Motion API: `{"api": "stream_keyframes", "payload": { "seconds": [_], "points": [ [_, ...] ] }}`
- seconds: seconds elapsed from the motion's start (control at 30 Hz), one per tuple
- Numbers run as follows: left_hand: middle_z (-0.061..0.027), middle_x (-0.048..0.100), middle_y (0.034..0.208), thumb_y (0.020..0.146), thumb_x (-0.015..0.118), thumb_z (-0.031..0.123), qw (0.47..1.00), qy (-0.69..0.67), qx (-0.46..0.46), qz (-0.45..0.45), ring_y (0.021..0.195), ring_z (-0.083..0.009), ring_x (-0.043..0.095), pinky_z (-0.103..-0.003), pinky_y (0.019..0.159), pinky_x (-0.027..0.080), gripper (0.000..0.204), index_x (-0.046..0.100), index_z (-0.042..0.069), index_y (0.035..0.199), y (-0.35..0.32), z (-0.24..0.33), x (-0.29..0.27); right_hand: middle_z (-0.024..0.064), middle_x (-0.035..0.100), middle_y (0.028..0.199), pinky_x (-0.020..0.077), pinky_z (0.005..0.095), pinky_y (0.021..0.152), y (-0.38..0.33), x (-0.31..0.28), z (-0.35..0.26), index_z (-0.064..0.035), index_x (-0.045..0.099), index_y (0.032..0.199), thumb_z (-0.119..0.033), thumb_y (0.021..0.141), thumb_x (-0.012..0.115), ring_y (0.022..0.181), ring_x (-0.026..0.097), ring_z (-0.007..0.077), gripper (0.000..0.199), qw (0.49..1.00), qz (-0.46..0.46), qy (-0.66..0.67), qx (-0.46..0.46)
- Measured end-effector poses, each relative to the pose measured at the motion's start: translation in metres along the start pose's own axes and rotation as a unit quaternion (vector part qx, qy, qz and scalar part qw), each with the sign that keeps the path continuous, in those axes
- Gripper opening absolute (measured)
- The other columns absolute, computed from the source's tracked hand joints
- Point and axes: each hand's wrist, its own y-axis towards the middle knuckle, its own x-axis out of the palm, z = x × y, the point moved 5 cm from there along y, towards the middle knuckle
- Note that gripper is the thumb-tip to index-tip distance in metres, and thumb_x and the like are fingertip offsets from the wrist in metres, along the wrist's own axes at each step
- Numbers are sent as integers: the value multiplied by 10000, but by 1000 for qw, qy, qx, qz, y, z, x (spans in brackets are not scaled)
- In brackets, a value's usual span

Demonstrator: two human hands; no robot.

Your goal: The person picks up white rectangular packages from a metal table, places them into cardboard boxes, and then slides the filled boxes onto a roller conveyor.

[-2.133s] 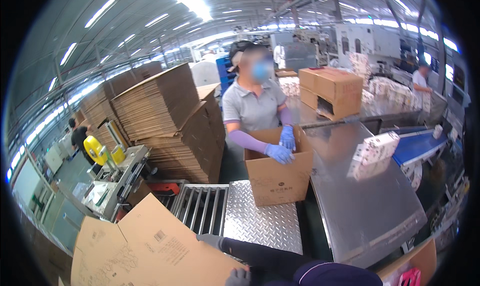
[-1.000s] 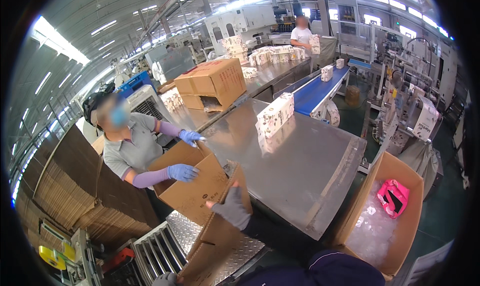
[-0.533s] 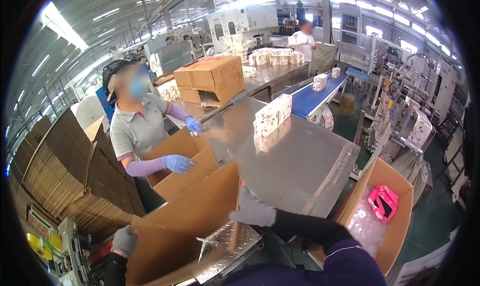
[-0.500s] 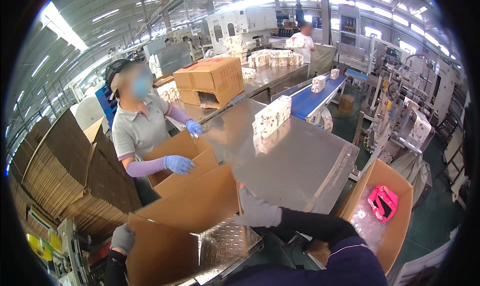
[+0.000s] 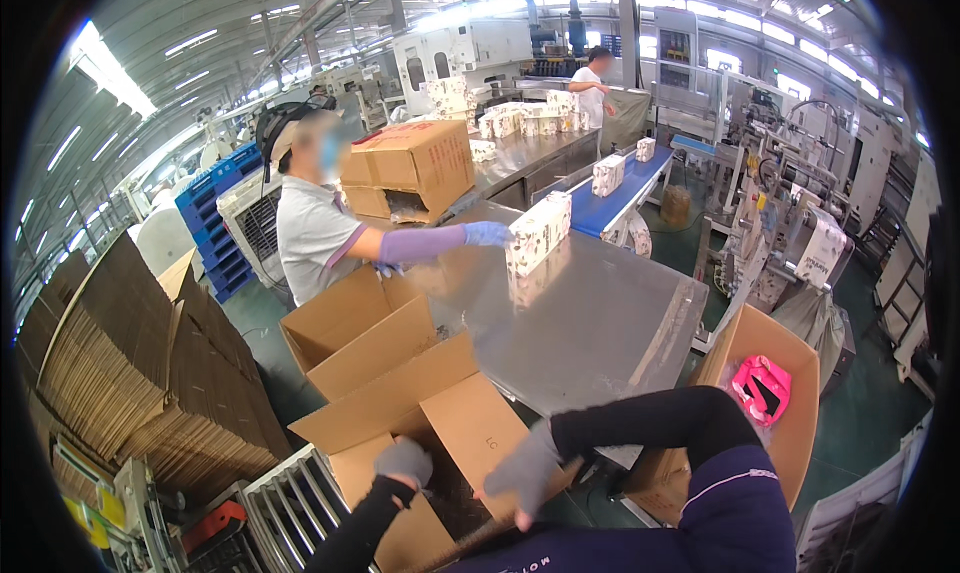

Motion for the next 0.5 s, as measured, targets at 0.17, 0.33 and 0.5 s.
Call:
{"api": "stream_keyframes", "payload": {
  "seconds": [0.17, 0.33, 0.5],
  "points": [
    [-166, 668, 782, 891, 532, 337, 825, 35, 180, 535, 672, -361, 655, -465, 573, 498, 407, 560, 42, 1171, 4, 38, -186, 153, 422, 1442, 366, 491, 999, 20, -19, 103, -115, 582, 1281, -524, 877, 549, 1301, 402, 358, 576, 923, 295, -241, 59],
    [-239, 606, 1138, 940, 447, 477, 985, -135, 108, -14, 967, -405, 599, -417, 818, 482, 537, 568, -2, 1149, 11, -10, -127, 170, 388, 1450, 354, 504, 1031, 14, 8, 121, -57, 460, 1368, -404, 926, 463, 1290, 389, 413, 561, 805, 390, -204, 398],
    [-223, 485, 1351, 959, 411, 416, 948, -7, 216, 235, 1275, -385, 427, -473, 1076, 299, 570, 468, 2, 1347, -60, -32, -6, 133, 539, 1267, 425, 370, 957, 30, 92, 181, -35, 491, 1325, -372, 979, 432, 1124, 532, 283, 486, 588, 542, 572, 182]
  ]
}}
